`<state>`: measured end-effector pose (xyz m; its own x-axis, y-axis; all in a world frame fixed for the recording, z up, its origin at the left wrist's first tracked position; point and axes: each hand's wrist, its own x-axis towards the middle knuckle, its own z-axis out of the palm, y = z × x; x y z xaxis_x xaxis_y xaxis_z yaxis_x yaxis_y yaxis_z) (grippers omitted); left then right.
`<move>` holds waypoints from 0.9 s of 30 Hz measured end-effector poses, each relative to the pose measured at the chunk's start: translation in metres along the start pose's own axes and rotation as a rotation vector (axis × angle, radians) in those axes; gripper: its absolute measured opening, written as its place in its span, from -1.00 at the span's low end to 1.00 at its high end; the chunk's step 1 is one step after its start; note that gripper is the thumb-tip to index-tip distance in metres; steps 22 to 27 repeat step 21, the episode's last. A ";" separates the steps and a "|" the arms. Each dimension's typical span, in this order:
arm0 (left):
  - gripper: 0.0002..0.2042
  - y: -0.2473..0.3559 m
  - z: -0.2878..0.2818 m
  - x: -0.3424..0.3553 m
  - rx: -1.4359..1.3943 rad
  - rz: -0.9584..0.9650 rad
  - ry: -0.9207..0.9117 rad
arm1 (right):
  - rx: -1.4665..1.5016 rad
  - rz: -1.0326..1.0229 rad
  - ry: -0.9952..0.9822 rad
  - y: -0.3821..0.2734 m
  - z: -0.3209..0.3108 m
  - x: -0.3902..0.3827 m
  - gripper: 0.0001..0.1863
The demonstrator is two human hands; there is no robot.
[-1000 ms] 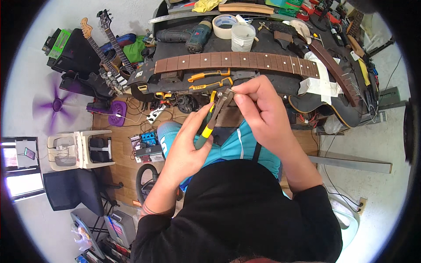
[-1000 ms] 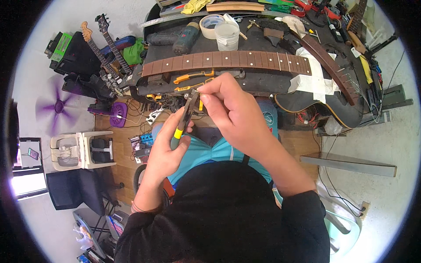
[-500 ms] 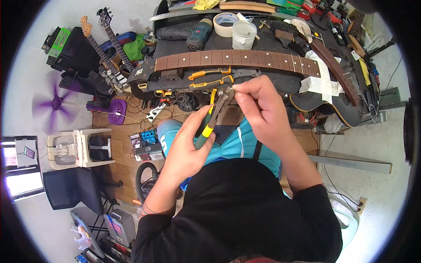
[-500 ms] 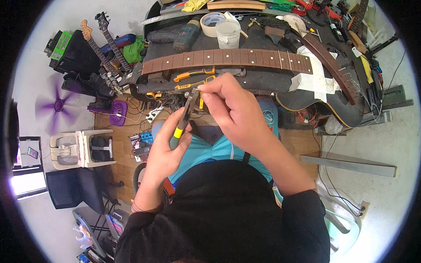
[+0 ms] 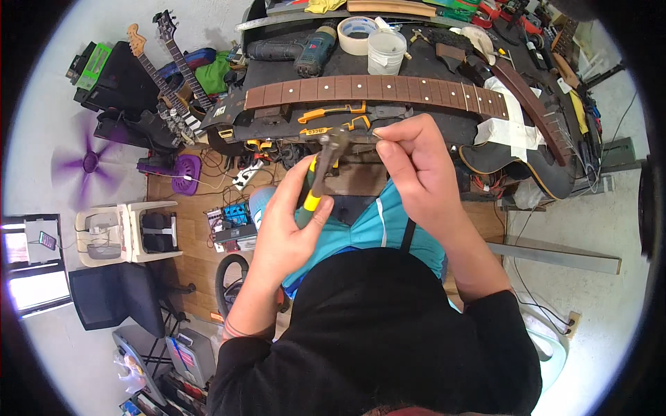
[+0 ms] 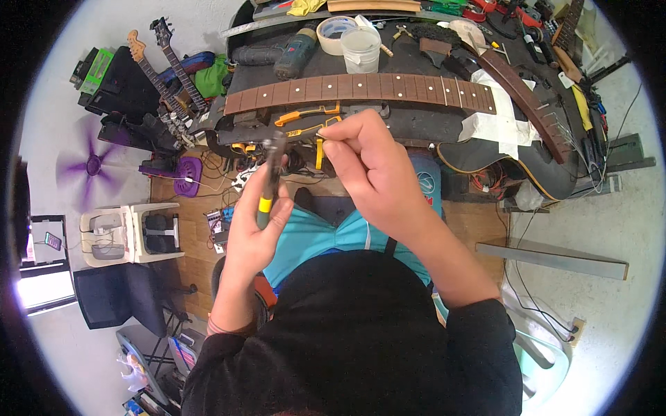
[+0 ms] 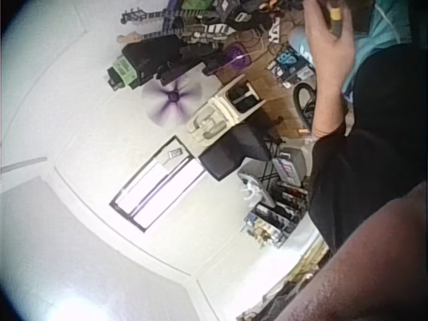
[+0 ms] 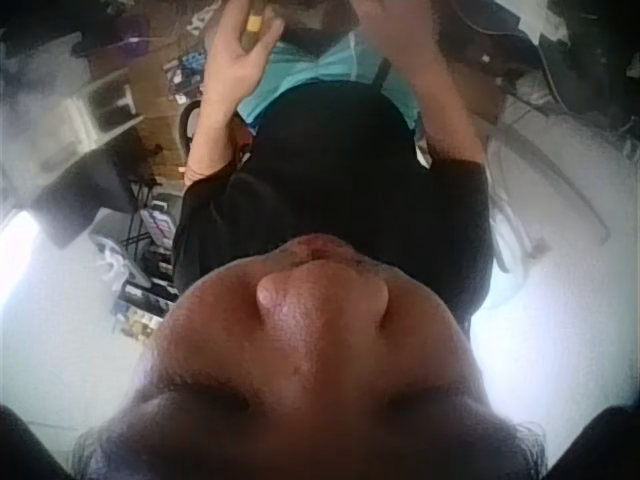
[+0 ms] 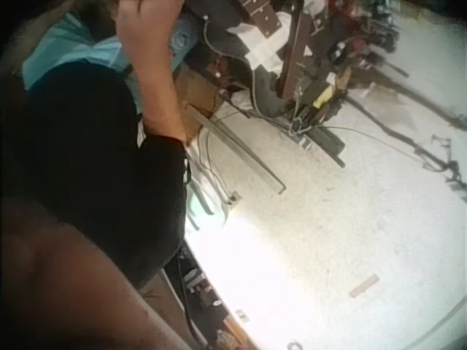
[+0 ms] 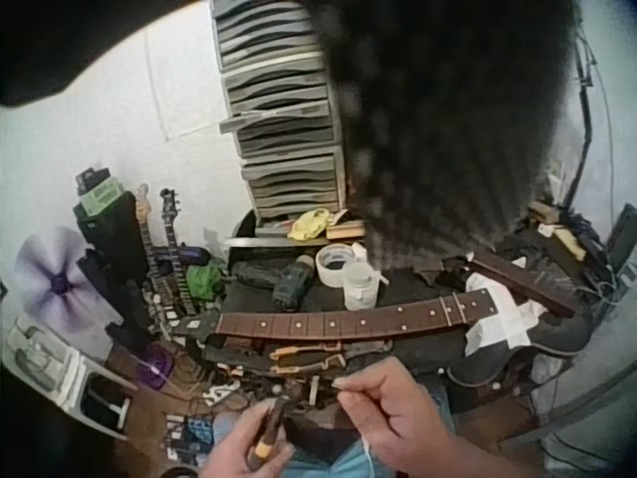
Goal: The person trims pieces of fret wire using a pair of end cutters while sitting at a workbench with a guitar neck.
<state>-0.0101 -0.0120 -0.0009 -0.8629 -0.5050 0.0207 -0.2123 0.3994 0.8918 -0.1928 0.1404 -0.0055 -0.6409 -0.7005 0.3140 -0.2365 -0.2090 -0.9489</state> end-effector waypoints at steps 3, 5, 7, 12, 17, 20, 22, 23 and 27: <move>-0.33 0.012 0.004 0.003 0.105 0.057 -0.052 | 0.098 -0.044 0.032 0.000 0.006 0.002 -0.89; -0.29 0.010 0.005 0.003 0.059 0.032 -0.072 | 0.087 -0.020 0.012 0.000 0.005 0.001 -0.89; -0.27 0.010 0.006 0.002 0.075 0.015 -0.094 | 0.072 0.005 -0.004 0.000 0.004 0.001 -0.89; -0.24 0.017 0.005 0.003 0.112 0.037 -0.091 | 0.089 0.018 0.002 -0.002 0.005 0.001 -0.91; -0.22 0.014 0.004 0.005 0.077 0.035 -0.110 | 0.092 0.027 -0.016 0.003 0.004 0.001 -0.90; -0.20 0.016 0.002 0.003 0.102 0.053 -0.108 | 0.106 0.021 -0.021 0.001 0.006 0.001 -0.90; -0.20 0.014 0.003 0.004 0.106 0.064 -0.108 | 0.116 0.019 -0.019 0.000 0.006 0.001 -0.90; -0.20 0.014 0.003 0.004 0.106 0.064 -0.108 | 0.116 0.019 -0.019 0.000 0.006 0.001 -0.90; -0.20 0.014 0.003 0.004 0.106 0.064 -0.108 | 0.116 0.019 -0.019 0.000 0.006 0.001 -0.90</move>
